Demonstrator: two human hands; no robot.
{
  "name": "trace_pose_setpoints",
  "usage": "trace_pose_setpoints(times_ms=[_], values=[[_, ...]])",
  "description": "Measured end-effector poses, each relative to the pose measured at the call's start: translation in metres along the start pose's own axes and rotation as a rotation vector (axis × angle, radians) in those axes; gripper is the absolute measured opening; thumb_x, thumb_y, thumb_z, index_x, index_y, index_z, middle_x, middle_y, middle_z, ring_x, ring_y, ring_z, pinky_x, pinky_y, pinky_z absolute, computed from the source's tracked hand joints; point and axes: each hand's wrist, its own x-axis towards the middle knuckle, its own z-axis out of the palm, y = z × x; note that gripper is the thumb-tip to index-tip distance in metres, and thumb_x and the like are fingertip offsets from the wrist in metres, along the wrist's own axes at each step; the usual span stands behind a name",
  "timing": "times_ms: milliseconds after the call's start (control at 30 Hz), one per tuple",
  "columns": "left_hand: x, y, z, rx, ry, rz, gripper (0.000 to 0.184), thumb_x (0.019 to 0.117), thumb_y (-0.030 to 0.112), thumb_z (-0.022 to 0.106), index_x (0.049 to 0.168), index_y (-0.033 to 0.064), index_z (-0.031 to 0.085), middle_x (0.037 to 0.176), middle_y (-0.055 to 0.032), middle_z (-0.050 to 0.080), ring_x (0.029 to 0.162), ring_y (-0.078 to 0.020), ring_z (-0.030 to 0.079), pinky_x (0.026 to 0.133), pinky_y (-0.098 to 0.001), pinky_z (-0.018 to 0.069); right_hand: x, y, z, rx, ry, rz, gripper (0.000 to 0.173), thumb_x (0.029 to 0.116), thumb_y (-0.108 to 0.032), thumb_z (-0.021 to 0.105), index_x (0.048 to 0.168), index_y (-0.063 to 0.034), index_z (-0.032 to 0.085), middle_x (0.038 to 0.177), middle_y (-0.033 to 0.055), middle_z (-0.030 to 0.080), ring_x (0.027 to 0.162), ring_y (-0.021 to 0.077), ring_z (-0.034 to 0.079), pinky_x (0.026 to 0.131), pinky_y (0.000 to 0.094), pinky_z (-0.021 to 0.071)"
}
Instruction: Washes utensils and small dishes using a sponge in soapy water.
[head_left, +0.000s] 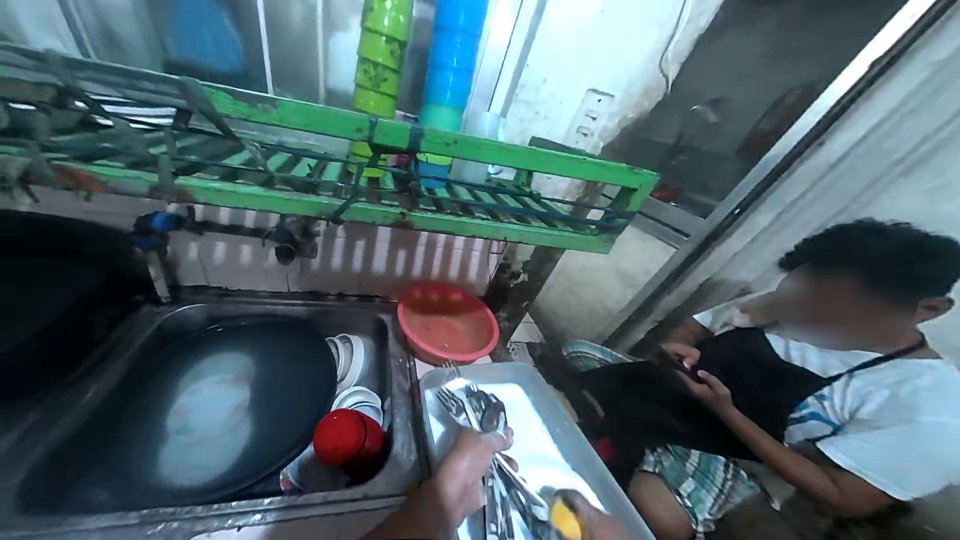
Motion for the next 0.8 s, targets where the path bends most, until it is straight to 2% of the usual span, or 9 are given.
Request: trace_pose_setpoints(times_ms=[67,167,200,267,400,467,567,700,800], values=[[-0.001,-0.002,-0.001,0.094,-0.015,-0.067,0.030,0.0962,-0.001,0.059,0.126,-0.0008,0.057,0.105,-0.0117,0.066,0.072,-0.0179,0.065,0.064,-0.0349,0.0585,-0.006,-0.009,-0.023,0.354,0.154,0.029,0.069,0.0800,-0.008,0.081,0.141,0.0051,0.052,0.124,0.0297,0.065,0.115,0.0430,0.064,0.100,0.0613,0.0495],[-0.002,-0.007,0.006,0.371,-0.023,-0.067,0.018,0.0874,-0.007,0.063,0.102,0.0019,0.059,0.083,-0.0054,0.064,0.068,-0.0142,0.061,0.065,-0.0320,0.0535,-0.003,-0.026,-0.056,0.623,0.156,-0.120,0.086,0.0672,-0.006,0.085,0.146,-0.0035,0.050,0.136,0.0157,0.062,0.121,0.0248,0.063,0.102,0.0452,0.0535],[-0.005,-0.008,0.007,0.440,-0.055,-0.043,0.020,0.0866,-0.009,0.063,0.104,0.0012,0.059,0.084,-0.0050,0.063,0.070,-0.0133,0.061,0.066,-0.0311,0.0532,0.001,-0.034,-0.061,0.594,0.113,-0.184,0.089,0.0667,-0.009,0.087,0.148,-0.0055,0.050,0.141,0.0136,0.060,0.125,0.0224,0.061,0.105,0.0421,0.0522],[-0.010,-0.008,0.007,0.466,-0.139,-0.028,0.026,0.0941,-0.008,0.059,0.118,-0.0003,0.055,0.094,-0.0054,0.062,0.076,-0.0120,0.061,0.069,-0.0290,0.0546,0.005,-0.053,-0.061,0.471,0.088,-0.189,0.081,0.0706,-0.011,0.089,0.143,-0.0048,0.055,0.139,0.0161,0.061,0.126,0.0258,0.061,0.108,0.0440,0.0488],[-0.007,-0.008,0.002,0.329,-0.117,-0.068,0.019,0.0924,0.005,0.071,0.108,0.0019,0.061,0.085,-0.0046,0.066,0.066,-0.0116,0.061,0.063,-0.0278,0.0539,0.021,-0.044,-0.060,0.583,0.355,0.056,0.066,0.0766,0.002,0.079,0.139,-0.0001,0.056,0.126,0.0238,0.066,0.116,0.0346,0.065,0.100,0.0547,0.0515],[-0.007,-0.009,0.002,0.289,-0.092,-0.043,0.022,0.0911,0.005,0.073,0.108,0.0012,0.060,0.084,-0.0055,0.065,0.063,-0.0117,0.060,0.060,-0.0278,0.0534,0.029,-0.028,-0.064,0.891,0.461,0.063,0.070,0.0797,-0.001,0.078,0.143,-0.0008,0.049,0.123,0.0196,0.066,0.105,0.0269,0.069,0.088,0.0471,0.0587],[-0.006,-0.009,0.005,0.265,-0.004,0.015,0.023,0.0917,0.007,0.073,0.107,-0.0003,0.059,0.080,-0.0053,0.063,0.061,-0.0114,0.057,0.059,-0.0273,0.0511,0.023,-0.023,-0.063,1.159,0.408,-0.030,0.082,0.0832,-0.021,0.072,0.153,-0.0058,0.031,0.117,0.0118,0.066,0.092,0.0162,0.072,0.077,0.0358,0.0630],[-0.010,-0.009,0.006,0.375,0.013,0.025,0.021,0.0917,0.011,0.075,0.103,-0.0002,0.061,0.077,-0.0034,0.061,0.061,-0.0107,0.056,0.061,-0.0275,0.0502,0.023,-0.033,-0.047,0.789,0.232,0.037,0.072,0.0845,-0.010,0.078,0.147,-0.0001,0.045,0.124,0.0227,0.065,0.109,0.0316,0.068,0.095,0.0514,0.0558],[-0.012,-0.009,0.010,0.505,0.013,-0.001,0.016,0.0930,0.014,0.073,0.089,0.0042,0.060,0.066,0.0012,0.057,0.056,-0.0083,0.053,0.059,-0.0266,0.0473,0.044,-0.030,-0.035,0.674,0.379,0.144,0.066,0.0853,-0.008,0.077,0.145,-0.0001,0.050,0.125,0.0265,0.065,0.115,0.0384,0.065,0.100,0.0587,0.0504]])
